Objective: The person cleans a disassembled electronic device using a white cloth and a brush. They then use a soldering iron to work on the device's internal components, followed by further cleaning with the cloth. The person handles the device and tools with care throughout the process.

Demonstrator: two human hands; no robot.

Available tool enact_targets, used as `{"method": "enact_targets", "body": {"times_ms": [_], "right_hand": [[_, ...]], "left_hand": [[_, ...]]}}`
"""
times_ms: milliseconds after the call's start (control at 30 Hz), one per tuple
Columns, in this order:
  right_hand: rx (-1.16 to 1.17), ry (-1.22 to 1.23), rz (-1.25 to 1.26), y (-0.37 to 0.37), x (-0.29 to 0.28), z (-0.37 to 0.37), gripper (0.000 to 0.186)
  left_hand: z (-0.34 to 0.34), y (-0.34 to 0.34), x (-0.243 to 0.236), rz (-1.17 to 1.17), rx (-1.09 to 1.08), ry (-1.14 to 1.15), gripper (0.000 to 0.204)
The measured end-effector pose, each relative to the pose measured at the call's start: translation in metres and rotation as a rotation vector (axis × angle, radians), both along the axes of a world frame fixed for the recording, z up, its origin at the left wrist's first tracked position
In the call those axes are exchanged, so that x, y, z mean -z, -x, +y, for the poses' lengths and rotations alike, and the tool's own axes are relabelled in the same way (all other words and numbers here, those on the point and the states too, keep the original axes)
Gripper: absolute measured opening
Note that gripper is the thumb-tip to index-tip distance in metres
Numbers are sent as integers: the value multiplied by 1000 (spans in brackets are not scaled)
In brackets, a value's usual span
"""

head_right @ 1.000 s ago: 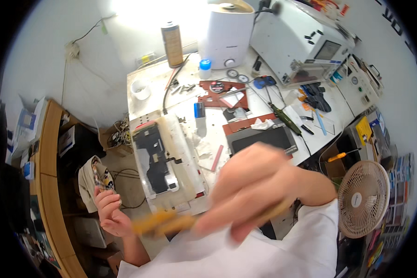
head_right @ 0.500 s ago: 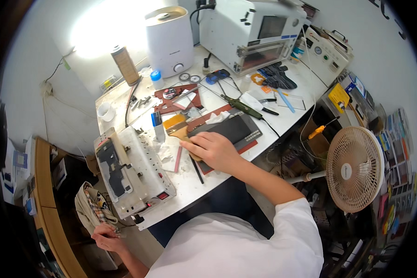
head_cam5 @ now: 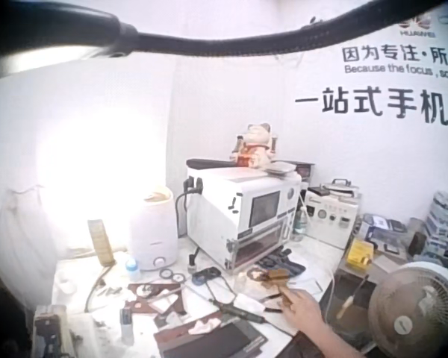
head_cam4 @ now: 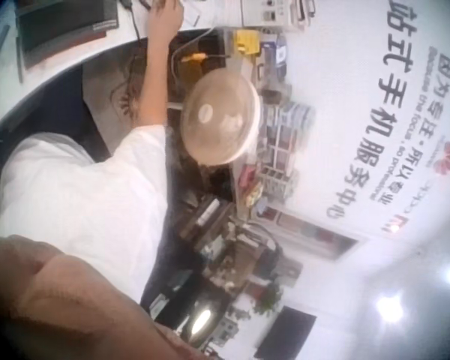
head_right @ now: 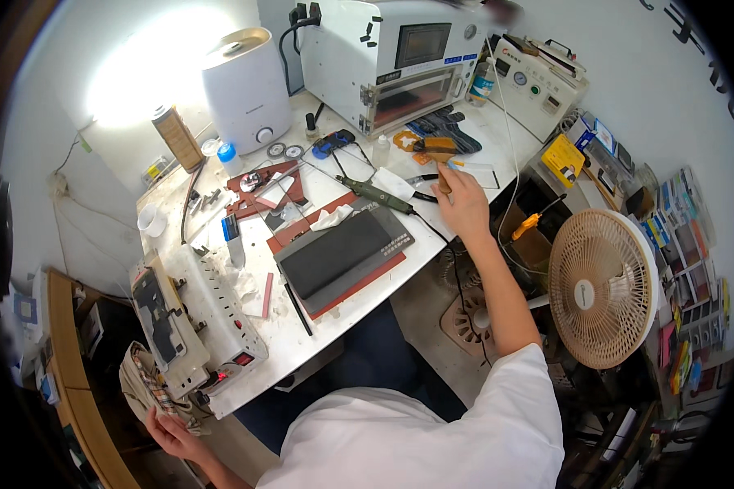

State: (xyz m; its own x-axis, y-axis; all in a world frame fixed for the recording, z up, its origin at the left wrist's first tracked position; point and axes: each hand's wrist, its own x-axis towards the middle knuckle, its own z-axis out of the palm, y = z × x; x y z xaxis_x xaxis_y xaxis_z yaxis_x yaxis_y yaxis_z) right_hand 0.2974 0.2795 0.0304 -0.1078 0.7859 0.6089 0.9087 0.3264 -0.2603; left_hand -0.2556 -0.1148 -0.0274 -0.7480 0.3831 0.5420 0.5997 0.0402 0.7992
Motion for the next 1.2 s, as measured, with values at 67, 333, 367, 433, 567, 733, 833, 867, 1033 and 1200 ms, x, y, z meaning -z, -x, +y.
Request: {"method": "enact_targets", "body": {"times_ms": [67,333,367,433,567,733,833,867,1033,1200], "right_hand": [[62,94,-89,-9,3,6,55],[-234,181,-136,71,3,14,34],[-254,167,-202,79,3,16,35],[-262,238,-182,85,1,21,33],[-151,327,-19,81,-20,13,30],[-403,495,459,106,-87,-29,31],[-705,471,235,140,-138,-46,40],[-785,405,97,158,-149,-44,43],[-1070,249,-323,237,-171,-16,52],[-1167,193,-326,272,-173,4,53]], "left_hand": [[14,-4,-9,-43,-17,-17,29],[85,4,-80,265,316,-153,49],[92,5,-94,324,307,-112,57],[108,9,-122,508,453,-18,67],[129,5,-165,587,651,262,87],[150,5,-181,606,776,495,108],[154,7,-178,609,829,520,111],[155,9,-177,613,831,513,114],[153,13,-171,665,826,529,118],[154,15,-169,649,832,503,116]]}}
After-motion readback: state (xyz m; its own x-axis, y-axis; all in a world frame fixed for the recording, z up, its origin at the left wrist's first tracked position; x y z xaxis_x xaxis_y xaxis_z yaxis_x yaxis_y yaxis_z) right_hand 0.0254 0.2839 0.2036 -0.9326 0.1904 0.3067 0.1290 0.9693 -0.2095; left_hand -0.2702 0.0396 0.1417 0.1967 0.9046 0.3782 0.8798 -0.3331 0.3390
